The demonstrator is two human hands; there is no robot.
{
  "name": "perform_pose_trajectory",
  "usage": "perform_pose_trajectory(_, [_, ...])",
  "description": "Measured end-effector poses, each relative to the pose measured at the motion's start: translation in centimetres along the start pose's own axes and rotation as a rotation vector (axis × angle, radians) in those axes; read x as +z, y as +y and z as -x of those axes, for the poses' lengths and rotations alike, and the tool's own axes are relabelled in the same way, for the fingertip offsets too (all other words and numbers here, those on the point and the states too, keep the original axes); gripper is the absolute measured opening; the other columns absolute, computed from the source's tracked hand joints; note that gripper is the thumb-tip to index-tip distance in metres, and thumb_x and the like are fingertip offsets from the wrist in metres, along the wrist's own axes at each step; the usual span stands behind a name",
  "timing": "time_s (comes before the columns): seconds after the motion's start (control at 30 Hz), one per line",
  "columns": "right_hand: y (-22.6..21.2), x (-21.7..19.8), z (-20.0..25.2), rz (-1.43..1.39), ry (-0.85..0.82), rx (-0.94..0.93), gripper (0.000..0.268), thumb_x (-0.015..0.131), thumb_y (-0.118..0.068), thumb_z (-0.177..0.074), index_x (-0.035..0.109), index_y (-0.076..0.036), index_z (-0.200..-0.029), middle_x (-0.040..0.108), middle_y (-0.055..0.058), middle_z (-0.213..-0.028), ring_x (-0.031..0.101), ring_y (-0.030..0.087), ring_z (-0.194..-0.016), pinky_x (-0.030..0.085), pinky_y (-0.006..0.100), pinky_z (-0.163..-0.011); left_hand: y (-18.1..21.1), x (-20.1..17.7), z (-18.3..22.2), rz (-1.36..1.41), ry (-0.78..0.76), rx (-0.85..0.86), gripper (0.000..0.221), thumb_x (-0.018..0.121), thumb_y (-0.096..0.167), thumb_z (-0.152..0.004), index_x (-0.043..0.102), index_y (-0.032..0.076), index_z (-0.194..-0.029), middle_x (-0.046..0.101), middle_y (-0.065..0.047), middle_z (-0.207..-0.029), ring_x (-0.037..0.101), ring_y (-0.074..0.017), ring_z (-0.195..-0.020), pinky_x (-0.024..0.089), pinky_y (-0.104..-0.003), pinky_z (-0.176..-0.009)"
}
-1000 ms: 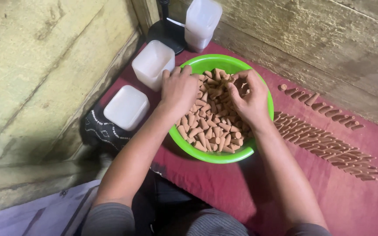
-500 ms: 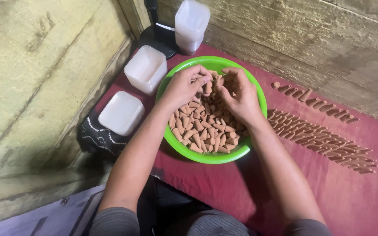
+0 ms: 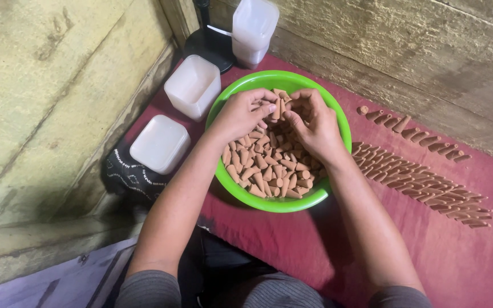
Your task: Arranging incense cones from a bowl into neat rows on a table
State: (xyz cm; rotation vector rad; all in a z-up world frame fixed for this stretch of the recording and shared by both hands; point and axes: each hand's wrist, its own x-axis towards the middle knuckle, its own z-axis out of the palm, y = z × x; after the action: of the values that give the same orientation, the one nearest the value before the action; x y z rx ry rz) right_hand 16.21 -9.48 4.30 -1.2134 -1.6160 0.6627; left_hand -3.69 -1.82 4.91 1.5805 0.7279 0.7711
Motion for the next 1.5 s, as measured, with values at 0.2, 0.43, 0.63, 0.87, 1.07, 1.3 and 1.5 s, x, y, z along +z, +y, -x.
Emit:
perform_pose_trajectory(0.2, [-0.9, -0.2, -0.6, 0.085, 0.039, -0.115, 0.030, 0.071, -0.002, -0.099, 0.061, -0.001, -0.127, 0.074, 0.016, -0.097, 0.073, 0.029, -0.082, 0.058, 0.037, -0.067, 1.8, 0.2, 1.0, -0.089, 0.098, 0.122, 0.021, 0.070, 0.007, -0.094, 0.070, 0.002, -0.114, 0.074, -0.022, -0.100, 0.078, -0.0279, -0.085, 0.069, -0.033, -0.065])
perform_pose_trajectory(0.43, [-4.1, -1.2, 2.4, 0.218, 0.066, -0.236, 0.019, 0.072, -0.012, -0.095, 0.074, -0.009, -0.114, 0.068, 0.011, -0.098, 0.069, 0.031, -0.087, 0.059, 0.042, -0.073, 1.1, -0.2, 4.9, -0.178, 0.323, 0.216, 0.017, 0.072, 0.013, -0.097, 0.070, 0.008, -0.113, 0.074, -0.013, -0.107, 0.076, -0.0246, -0.093, 0.066, -0.031, -0.074])
perform_pose_trajectory(0.63, [-8.6, -3.1, 10.0, 0.104, -0.083, -0.168, 0.013, 0.065, -0.008, -0.095, 0.069, -0.002, -0.105, 0.067, 0.019, -0.097, 0.069, 0.042, -0.089, 0.059, 0.050, -0.076, 0.5, 3.0, 14.2, -0.213, 0.366, 0.225, 0.021, 0.066, 0.008, -0.098, 0.064, -0.003, -0.116, 0.073, -0.019, -0.101, 0.073, -0.0258, -0.091, 0.061, -0.039, -0.081])
perform_pose_trajectory(0.87, [-8.0, -6.5, 18.1, 0.116, 0.002, -0.032, 0.009, 0.064, -0.010, -0.098, 0.066, -0.003, -0.104, 0.069, 0.010, -0.102, 0.069, 0.021, -0.094, 0.058, 0.031, -0.087, 4.0, 11.0, 18.8, -0.257, 0.202, 0.429, 0.009, 0.063, 0.007, -0.095, 0.065, 0.001, -0.101, 0.071, -0.011, -0.093, 0.070, -0.0227, -0.090, 0.060, -0.031, -0.085])
perform_pose_trajectory(1.07, [-2.6, -9.6, 23.5, 0.256, 0.150, 0.167, 0.012, 0.068, -0.013, -0.096, 0.067, -0.004, -0.104, 0.069, 0.009, -0.100, 0.068, 0.021, -0.094, 0.055, 0.031, -0.086, 0.3, 17.9, 16.4, -0.302, -0.148, 0.468, 0.010, 0.064, 0.004, -0.094, 0.064, 0.002, -0.104, 0.068, -0.012, -0.103, 0.069, -0.0240, -0.093, 0.058, -0.033, -0.087])
perform_pose_trajectory(1.3, [1.2, -11.8, 23.7, 0.383, 0.286, 0.178, 0.015, 0.073, -0.008, -0.091, 0.072, -0.007, -0.106, 0.072, 0.016, -0.096, 0.072, 0.039, -0.086, 0.058, 0.047, -0.075, -4.0, 23.0, 9.3, -0.378, -0.003, 0.395, 0.015, 0.070, 0.012, -0.090, 0.066, 0.014, -0.104, 0.064, -0.007, -0.100, 0.067, -0.0304, -0.092, 0.055, -0.043, -0.083])
perform_pose_trajectory(1.5, [2.6, -11.3, 20.9, 0.476, 0.223, 0.096, 0.018, 0.075, -0.009, -0.091, 0.070, -0.008, -0.108, 0.069, 0.017, -0.096, 0.071, 0.042, -0.087, 0.058, 0.051, -0.074, -4.7, 24.3, 6.6, -0.487, 0.169, 0.332, 0.013, 0.062, 0.012, -0.096, 0.061, 0.011, -0.109, 0.068, -0.012, -0.083, 0.070, -0.0352, -0.079, 0.056, -0.046, -0.069])
